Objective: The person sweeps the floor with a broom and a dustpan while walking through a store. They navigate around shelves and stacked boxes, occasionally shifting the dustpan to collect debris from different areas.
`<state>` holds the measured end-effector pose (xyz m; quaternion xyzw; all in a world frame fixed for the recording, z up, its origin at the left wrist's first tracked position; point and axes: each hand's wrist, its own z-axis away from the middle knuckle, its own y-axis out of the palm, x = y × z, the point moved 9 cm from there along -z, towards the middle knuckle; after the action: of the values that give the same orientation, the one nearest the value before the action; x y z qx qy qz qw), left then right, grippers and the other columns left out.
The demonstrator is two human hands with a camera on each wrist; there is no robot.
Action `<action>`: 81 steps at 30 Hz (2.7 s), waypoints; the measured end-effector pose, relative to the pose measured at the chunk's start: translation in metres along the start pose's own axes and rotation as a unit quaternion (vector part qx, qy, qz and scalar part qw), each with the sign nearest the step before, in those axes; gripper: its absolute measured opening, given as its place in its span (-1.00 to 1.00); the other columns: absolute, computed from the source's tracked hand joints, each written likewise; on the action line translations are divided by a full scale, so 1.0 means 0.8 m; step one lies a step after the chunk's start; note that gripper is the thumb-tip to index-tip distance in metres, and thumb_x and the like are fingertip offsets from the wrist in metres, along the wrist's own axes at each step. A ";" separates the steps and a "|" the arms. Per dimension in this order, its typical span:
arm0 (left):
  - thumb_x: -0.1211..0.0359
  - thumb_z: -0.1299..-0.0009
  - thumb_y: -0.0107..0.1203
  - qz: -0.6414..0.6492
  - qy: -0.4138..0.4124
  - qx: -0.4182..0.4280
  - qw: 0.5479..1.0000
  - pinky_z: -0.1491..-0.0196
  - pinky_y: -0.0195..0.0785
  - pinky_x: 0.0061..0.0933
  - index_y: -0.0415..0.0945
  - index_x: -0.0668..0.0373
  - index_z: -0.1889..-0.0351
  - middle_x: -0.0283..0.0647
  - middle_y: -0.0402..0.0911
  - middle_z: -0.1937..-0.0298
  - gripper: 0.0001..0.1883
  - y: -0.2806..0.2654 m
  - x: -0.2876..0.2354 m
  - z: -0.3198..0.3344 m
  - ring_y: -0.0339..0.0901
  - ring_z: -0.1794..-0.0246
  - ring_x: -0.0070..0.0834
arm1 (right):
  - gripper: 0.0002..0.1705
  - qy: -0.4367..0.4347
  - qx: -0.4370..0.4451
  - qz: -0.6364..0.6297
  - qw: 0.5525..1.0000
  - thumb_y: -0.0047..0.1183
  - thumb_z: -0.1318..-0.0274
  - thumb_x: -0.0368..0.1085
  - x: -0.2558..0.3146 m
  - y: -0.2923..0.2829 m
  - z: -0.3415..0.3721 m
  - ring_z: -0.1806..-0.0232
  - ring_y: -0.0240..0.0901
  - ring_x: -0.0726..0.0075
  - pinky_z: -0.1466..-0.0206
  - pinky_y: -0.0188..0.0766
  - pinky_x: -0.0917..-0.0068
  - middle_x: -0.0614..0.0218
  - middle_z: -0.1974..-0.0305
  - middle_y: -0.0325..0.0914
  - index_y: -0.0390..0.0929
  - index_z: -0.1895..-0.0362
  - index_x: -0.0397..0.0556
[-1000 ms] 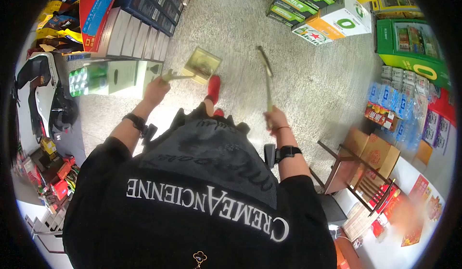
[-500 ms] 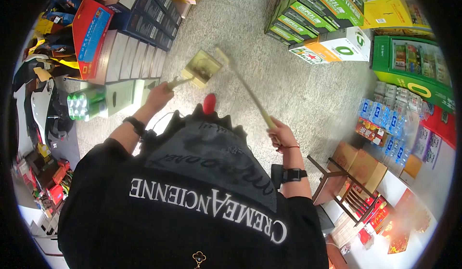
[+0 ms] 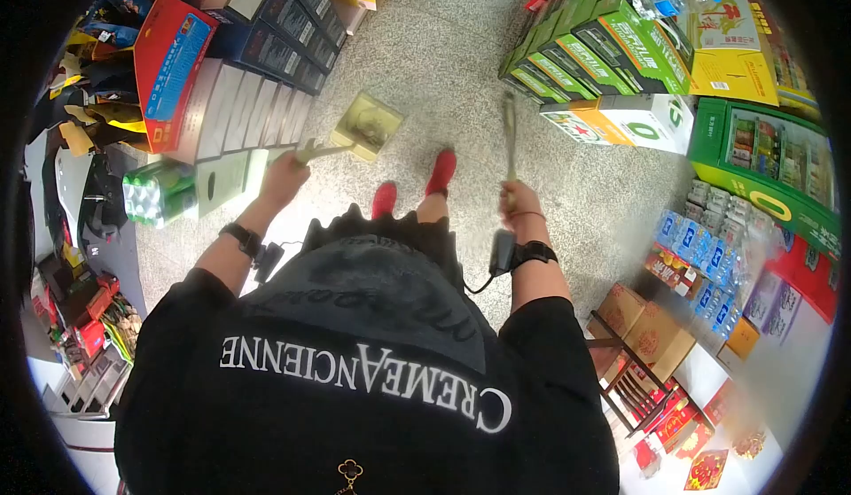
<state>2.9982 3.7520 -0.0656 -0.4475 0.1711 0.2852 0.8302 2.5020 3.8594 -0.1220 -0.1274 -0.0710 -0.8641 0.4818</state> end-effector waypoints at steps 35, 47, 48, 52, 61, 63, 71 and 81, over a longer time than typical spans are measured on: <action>0.12 -0.16 0.04 0.094 -0.176 -0.101 0.975 0.14 0.33 -0.09 0.43 0.19 0.11 0.05 0.57 0.24 -0.58 -0.002 -0.172 -0.178 0.49 0.18 0.04 | -0.50 -0.135 0.086 0.472 0.867 0.06 0.03 -0.41 0.411 0.178 -0.125 0.74 0.10 0.48 0.76 0.01 0.45 0.45 0.63 0.24 0.36 -0.08 0.08; 0.12 -0.14 0.03 0.072 -0.097 -0.093 0.988 0.15 0.33 -0.08 0.42 0.17 0.17 0.04 0.57 0.26 -0.62 -0.039 -0.247 -0.257 0.49 0.20 0.03 | -0.24 -0.063 0.195 0.459 0.864 0.10 0.10 -0.41 0.400 0.159 -0.004 0.71 0.15 0.58 0.70 0.10 0.56 0.45 0.56 0.33 0.23 -0.30 0.06; 0.13 -0.14 0.03 0.060 -0.084 -0.093 0.990 0.15 0.33 -0.09 0.42 0.17 0.17 0.05 0.57 0.27 -0.62 -0.045 -0.247 -0.265 0.49 0.20 0.02 | -0.24 -0.073 0.177 0.424 0.885 0.09 0.10 -0.42 0.415 0.154 0.005 0.70 0.16 0.59 0.69 0.10 0.58 0.46 0.56 0.33 0.23 -0.30 0.02; 0.13 -0.14 0.03 0.056 -0.067 -0.062 0.994 0.17 0.34 -0.12 0.42 0.18 0.17 0.05 0.56 0.28 -0.62 -0.063 -0.257 -0.292 0.50 0.22 0.00 | -0.29 -0.132 0.132 0.356 0.915 0.05 0.09 -0.46 0.481 0.157 -0.009 0.68 0.18 0.59 0.69 0.09 0.63 0.49 0.59 0.30 0.25 -0.27 -0.08; 0.14 -0.14 0.05 -0.009 0.007 -0.049 0.999 0.13 0.34 -0.14 0.48 0.17 0.22 0.02 0.57 0.25 -0.65 -0.120 -0.312 -0.389 0.50 0.20 -0.01 | -0.72 -0.174 0.083 0.280 0.941 0.00 0.04 -0.42 0.610 0.302 -0.097 0.68 0.16 0.46 0.75 0.09 0.46 0.42 0.60 0.27 0.43 0.15 0.01; 0.14 -0.14 0.04 0.022 -0.019 -0.012 0.999 0.10 0.33 -0.13 0.48 0.15 0.20 0.03 0.57 0.23 -0.65 -0.123 -0.317 -0.407 0.49 0.18 -0.01 | -0.72 -0.155 0.044 0.291 0.943 0.01 0.06 -0.40 0.615 0.319 -0.109 0.64 0.18 0.45 0.74 0.08 0.47 0.42 0.57 0.27 0.42 0.17 0.03; 0.16 -0.12 0.06 0.015 0.006 0.030 0.999 0.11 0.33 -0.11 0.41 0.17 0.13 0.05 0.56 0.25 -0.60 -0.120 -0.356 -0.476 0.48 0.17 0.02 | -0.21 -0.068 0.103 0.438 0.890 0.10 0.07 -0.39 0.544 0.312 -0.093 0.76 0.15 0.53 0.80 0.08 0.52 0.45 0.59 0.31 0.19 -0.33 0.24; 0.19 -0.17 0.03 0.037 0.054 -0.007 0.998 0.10 0.33 -0.18 0.48 0.17 0.16 0.06 0.55 0.19 -0.66 -0.138 -0.397 -0.527 0.49 0.16 -0.03 | -0.27 -0.041 0.128 0.311 0.941 0.06 0.10 -0.43 0.604 0.291 -0.035 0.76 0.09 0.61 0.76 0.00 0.59 0.47 0.59 0.32 0.25 -0.28 -0.01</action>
<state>2.8078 3.2477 -0.0515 -0.4615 0.2299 0.2919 0.8056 2.4522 3.3368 -0.0097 -0.1155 -0.1571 -0.6493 0.7351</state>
